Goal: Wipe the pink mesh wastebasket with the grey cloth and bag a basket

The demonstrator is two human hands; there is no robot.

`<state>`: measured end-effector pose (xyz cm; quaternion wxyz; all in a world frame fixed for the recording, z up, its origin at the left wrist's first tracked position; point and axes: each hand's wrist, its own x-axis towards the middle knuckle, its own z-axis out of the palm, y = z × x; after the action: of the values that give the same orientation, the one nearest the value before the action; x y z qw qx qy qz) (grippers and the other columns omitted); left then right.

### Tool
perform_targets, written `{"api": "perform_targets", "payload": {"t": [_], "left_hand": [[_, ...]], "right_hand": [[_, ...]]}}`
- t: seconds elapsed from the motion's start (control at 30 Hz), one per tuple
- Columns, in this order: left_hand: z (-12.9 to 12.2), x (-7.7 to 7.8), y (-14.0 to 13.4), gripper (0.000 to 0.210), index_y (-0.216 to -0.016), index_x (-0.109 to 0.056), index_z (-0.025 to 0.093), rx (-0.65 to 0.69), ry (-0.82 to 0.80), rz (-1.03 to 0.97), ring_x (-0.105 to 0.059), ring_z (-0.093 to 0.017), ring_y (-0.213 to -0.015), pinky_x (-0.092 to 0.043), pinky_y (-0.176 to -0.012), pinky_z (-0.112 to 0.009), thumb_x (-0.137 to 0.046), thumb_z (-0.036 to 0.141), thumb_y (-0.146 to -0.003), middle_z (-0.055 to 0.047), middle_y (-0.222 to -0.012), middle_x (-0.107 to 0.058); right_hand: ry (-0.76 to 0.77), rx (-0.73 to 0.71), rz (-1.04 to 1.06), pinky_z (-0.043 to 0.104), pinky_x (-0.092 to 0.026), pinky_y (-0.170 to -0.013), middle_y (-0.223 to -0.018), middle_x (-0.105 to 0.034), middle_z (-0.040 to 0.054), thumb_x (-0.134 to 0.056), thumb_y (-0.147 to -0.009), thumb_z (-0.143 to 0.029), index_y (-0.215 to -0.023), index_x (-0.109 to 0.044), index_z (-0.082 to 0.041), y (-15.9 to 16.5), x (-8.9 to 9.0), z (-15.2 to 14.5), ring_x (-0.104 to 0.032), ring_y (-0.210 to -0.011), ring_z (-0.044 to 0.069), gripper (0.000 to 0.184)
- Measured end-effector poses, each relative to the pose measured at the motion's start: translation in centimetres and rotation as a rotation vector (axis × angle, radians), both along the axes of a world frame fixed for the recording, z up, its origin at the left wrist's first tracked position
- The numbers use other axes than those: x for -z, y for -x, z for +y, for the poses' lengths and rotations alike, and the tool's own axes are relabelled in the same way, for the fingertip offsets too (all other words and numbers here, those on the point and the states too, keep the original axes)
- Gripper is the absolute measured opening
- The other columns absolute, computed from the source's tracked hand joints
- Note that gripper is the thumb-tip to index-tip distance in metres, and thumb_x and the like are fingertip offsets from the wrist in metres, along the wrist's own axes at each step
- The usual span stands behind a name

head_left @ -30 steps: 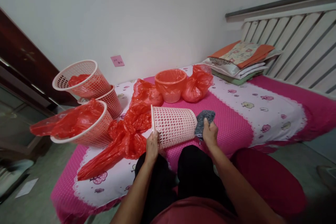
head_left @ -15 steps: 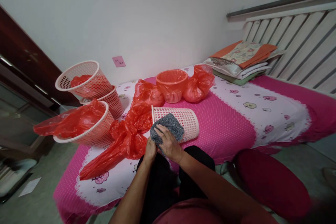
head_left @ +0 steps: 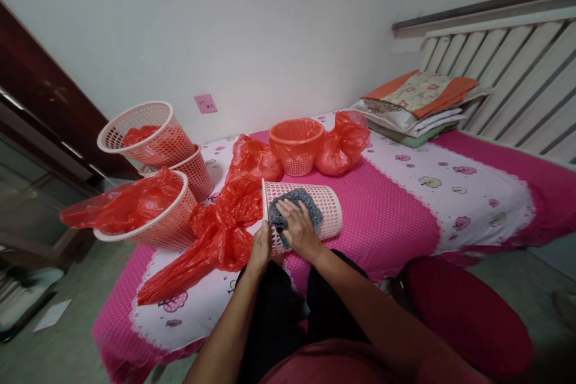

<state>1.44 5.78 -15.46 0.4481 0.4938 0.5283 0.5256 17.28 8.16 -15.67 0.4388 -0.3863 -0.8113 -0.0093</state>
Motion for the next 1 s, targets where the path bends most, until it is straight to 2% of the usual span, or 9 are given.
{"api": "perform_targets", "payload": {"t": [0.17,0.33,0.47,0.57,0.7,0.87,1.0], "left_hand": [[-0.1,-0.2,-0.2,0.082,-0.099,-0.077,0.018,0.033,0.047,-0.015,-0.076,-0.03,-0.081,-0.061,-0.074,-0.04,-0.045,0.093,-0.088,-0.01,-0.072,-0.075],[0.3,-0.6,-0.7,0.086,-0.104,-0.079,0.017,0.049,0.041,-0.041,-0.078,-0.033,-0.092,-0.062,-0.081,-0.044,-0.046,0.095,-0.086,-0.014,-0.086,-0.082],[1.0,-0.9,-1.0,0.091,-0.109,-0.08,0.014,0.072,0.04,-0.089,-0.078,-0.036,-0.101,-0.062,-0.09,-0.048,-0.05,0.096,-0.083,-0.018,-0.099,-0.084],[1.8,-1.2,-1.1,0.096,-0.105,-0.08,0.012,0.039,0.073,-0.082,-0.078,-0.037,-0.099,-0.061,-0.091,-0.049,-0.051,0.1,-0.077,-0.019,-0.099,-0.083],[2.0,-1.0,-0.8,0.093,-0.103,-0.079,0.012,0.018,0.072,-0.045,-0.077,-0.036,-0.099,-0.061,-0.09,-0.048,-0.052,0.098,-0.079,-0.018,-0.098,-0.083],[-0.4,1.1,0.4,0.076,-0.111,-0.08,0.016,0.053,-0.034,0.038,-0.076,-0.033,-0.106,-0.059,-0.101,-0.048,-0.055,0.085,-0.089,-0.014,-0.099,-0.083],[-1.9,2.4,0.8,0.076,-0.115,-0.08,0.016,0.141,-0.048,0.007,-0.076,-0.034,-0.108,-0.052,-0.113,-0.054,-0.052,0.083,-0.093,-0.015,-0.109,-0.083]], "right_hand": [[0.048,0.131,0.071,0.057,-0.02,-0.133,-0.16,-0.059,0.0142,-0.052,-0.083,-0.009,-0.161,-0.045,-0.016,-2.0,0.7,1.4,-0.047,-0.154,0.028,0.079],[0.132,0.351,0.17,0.065,-0.019,-0.131,-0.154,-0.063,0.0169,-0.052,-0.087,-0.015,-0.156,-0.052,-0.017,-5.6,2.5,3.5,-0.051,-0.15,0.033,0.069],[0.161,0.485,0.263,0.067,-0.031,-0.126,-0.153,-0.062,0.0213,-0.05,-0.09,-0.02,-0.153,-0.055,-0.013,-8.4,4.6,4.6,-0.05,-0.149,0.036,0.064],[0.123,0.473,0.316,0.062,-0.039,-0.125,-0.155,-0.059,0.0231,-0.047,-0.091,-0.022,-0.155,-0.052,-0.01,-9.5,6.0,4.8,-0.046,-0.152,0.035,0.065],[0.094,0.44,0.339,0.062,-0.038,-0.127,-0.156,-0.056,0.0239,-0.046,-0.091,-0.021,-0.157,-0.048,-0.009,-9.7,6.9,4.9,-0.043,-0.154,0.034,0.067],[0.093,0.45,0.339,0.063,-0.04,-0.126,-0.155,-0.057,0.0231,-0.046,-0.091,-0.02,-0.156,-0.05,-0.009,-9.6,6.8,5.3,-0.044,-0.153,0.034,0.065],[0.103,0.46,0.325,0.062,-0.04,-0.125,-0.156,-0.057,0.0208,-0.047,-0.092,-0.021,-0.154,-0.053,-0.013,-9.2,6.3,5.2,-0.045,-0.153,0.034,0.063]]}}
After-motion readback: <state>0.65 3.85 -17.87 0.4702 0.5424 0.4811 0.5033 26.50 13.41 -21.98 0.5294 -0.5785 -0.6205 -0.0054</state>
